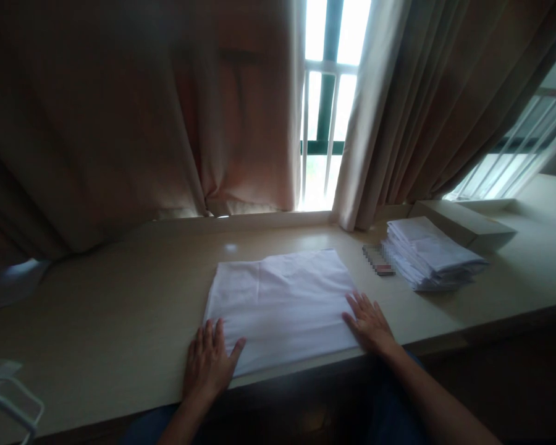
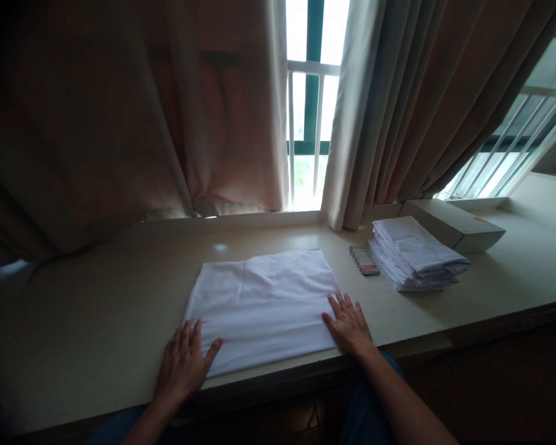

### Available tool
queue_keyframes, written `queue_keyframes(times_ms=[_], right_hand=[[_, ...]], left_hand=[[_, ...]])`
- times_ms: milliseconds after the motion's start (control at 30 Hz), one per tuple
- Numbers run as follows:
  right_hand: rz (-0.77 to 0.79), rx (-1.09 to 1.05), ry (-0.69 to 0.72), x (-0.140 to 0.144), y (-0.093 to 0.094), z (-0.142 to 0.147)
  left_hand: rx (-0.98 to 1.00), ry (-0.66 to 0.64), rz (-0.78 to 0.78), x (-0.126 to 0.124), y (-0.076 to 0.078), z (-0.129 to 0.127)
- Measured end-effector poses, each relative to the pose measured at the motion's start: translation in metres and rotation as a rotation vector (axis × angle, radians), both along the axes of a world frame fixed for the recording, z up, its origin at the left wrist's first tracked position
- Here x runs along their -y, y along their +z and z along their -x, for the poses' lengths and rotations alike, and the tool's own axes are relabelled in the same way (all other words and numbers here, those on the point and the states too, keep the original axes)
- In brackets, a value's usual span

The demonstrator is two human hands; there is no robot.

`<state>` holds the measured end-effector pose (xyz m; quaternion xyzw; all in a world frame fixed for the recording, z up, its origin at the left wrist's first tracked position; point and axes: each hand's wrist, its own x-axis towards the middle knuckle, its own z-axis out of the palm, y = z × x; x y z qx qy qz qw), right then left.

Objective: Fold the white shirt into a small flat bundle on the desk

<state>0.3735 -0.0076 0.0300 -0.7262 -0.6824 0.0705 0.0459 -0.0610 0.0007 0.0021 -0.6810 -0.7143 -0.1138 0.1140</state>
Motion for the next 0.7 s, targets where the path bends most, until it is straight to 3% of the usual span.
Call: queue_keyframes(times_ms=[133, 233, 333, 467, 567, 700], right_hand=[[-0.024, 0.053, -0.015, -0.001, -0.001, -0.001], [-0.145, 0.107, 0.038, -0.004, 0.013, 0.024], [-0.247, 0.043, 0.279, -0.005, 0.035, 0.087], [-0.177, -0.165, 0.686, -0.008, 0.053, 0.2], [-0.091, -0.232, 0.849, -0.019, 0.05, 0.272], [-0.071, -0.262, 0.912, -0.044, 0.036, 0.332]], left_hand=[[0.002, 0.011, 0.01, 0.001, 0.001, -0.004], [0.022, 0.008, -0.001, 0.002, 0.003, -0.005], [0.028, 0.012, -0.004, 0.004, 0.006, -0.007], [0.049, 0.009, -0.013, 0.007, 0.003, -0.005], [0.076, -0.013, -0.022, 0.01, -0.007, 0.002], [0.149, -0.135, -0.021, 0.011, -0.007, 0.007]])
